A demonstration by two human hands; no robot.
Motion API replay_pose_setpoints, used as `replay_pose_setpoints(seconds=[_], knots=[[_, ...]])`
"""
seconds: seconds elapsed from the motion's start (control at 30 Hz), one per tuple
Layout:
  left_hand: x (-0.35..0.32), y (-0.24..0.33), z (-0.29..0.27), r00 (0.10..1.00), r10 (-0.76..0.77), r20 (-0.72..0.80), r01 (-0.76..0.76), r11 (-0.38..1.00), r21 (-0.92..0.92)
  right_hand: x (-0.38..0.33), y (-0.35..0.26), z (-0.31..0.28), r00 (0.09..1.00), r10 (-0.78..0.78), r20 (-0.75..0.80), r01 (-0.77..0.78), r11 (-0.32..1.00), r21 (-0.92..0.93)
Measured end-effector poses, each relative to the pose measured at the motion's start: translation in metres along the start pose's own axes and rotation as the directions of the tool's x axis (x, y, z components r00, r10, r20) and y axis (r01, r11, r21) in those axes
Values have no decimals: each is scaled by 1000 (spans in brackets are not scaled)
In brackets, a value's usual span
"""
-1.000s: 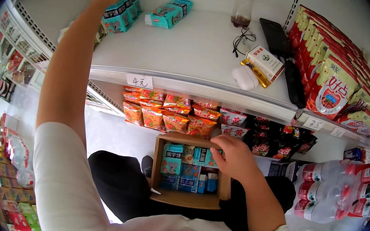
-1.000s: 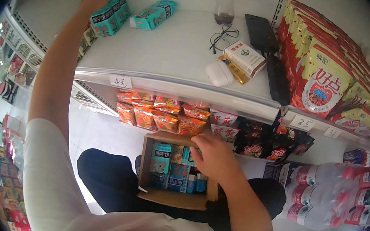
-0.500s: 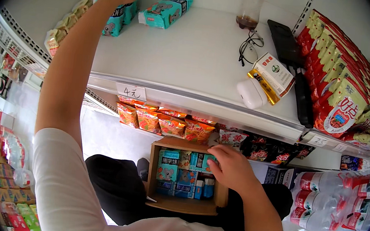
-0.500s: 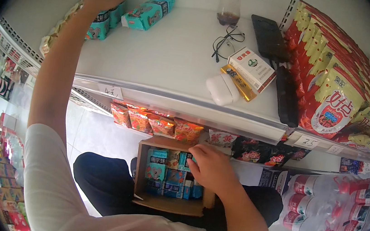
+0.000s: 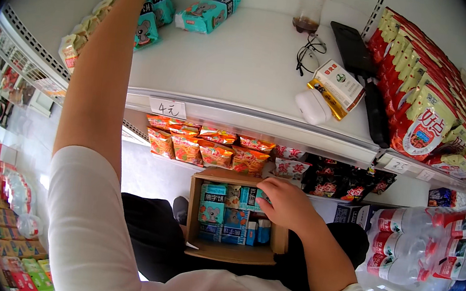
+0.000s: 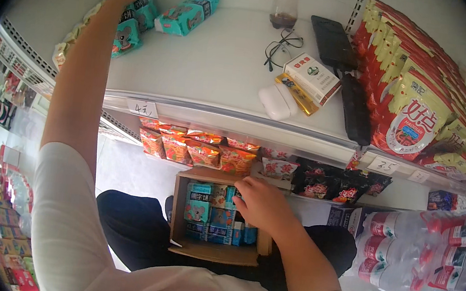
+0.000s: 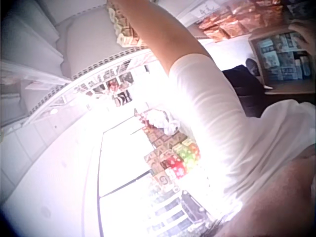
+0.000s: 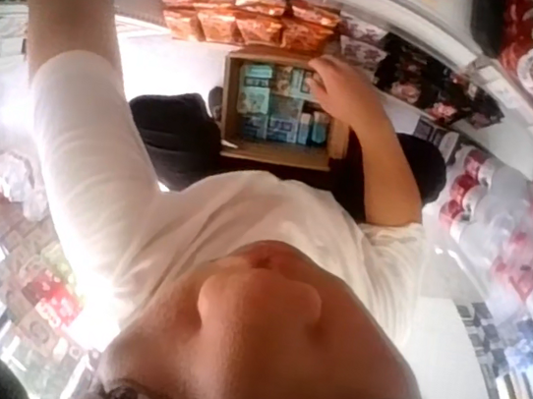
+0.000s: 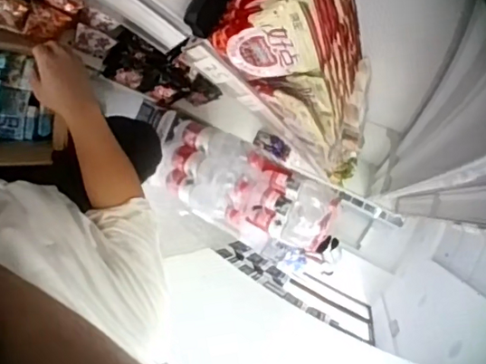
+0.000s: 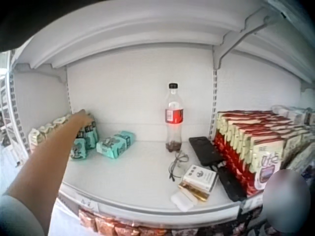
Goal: The person sits on the floor and restocks snack boxes and packets onto a store shelf. They take items from a cardboard box and place them neatly on the shelf, organizing them by type.
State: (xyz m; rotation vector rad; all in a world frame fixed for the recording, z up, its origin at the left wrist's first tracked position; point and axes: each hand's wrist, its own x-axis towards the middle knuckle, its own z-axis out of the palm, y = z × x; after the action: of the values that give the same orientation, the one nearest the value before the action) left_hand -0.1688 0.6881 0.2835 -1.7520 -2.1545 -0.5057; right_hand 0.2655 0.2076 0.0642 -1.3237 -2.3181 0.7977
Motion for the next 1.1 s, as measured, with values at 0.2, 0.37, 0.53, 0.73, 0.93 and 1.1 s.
replay_pose_setpoints(seconds=[0.2,0.37,0.53,0.73,0.93,1.1], knots=[[-71,23,-36,995,-65,-74,58,995,-84,1,5,-3,995,44,90,-40,998,-39],[-102,25,-60,1000,-7,-29,6,999,-39,-2,4,0,995,74,73,-71,997,-38],[-146,11,-87,988,131,-81,-136,989,-57,-4,1,7,995,50,83,-45,997,-67],[-185,9,-130,989,123,-88,-132,985,-112,3,-9,9,972,105,213,-83,990,-111],[-256,28,-176,939,96,-331,-195,940,-281,26,-32,44,985,69,158,-120,930,346],[-274,16,-183,916,97,-390,-225,928,-298,114,-153,58,869,-151,-471,364,839,403]])
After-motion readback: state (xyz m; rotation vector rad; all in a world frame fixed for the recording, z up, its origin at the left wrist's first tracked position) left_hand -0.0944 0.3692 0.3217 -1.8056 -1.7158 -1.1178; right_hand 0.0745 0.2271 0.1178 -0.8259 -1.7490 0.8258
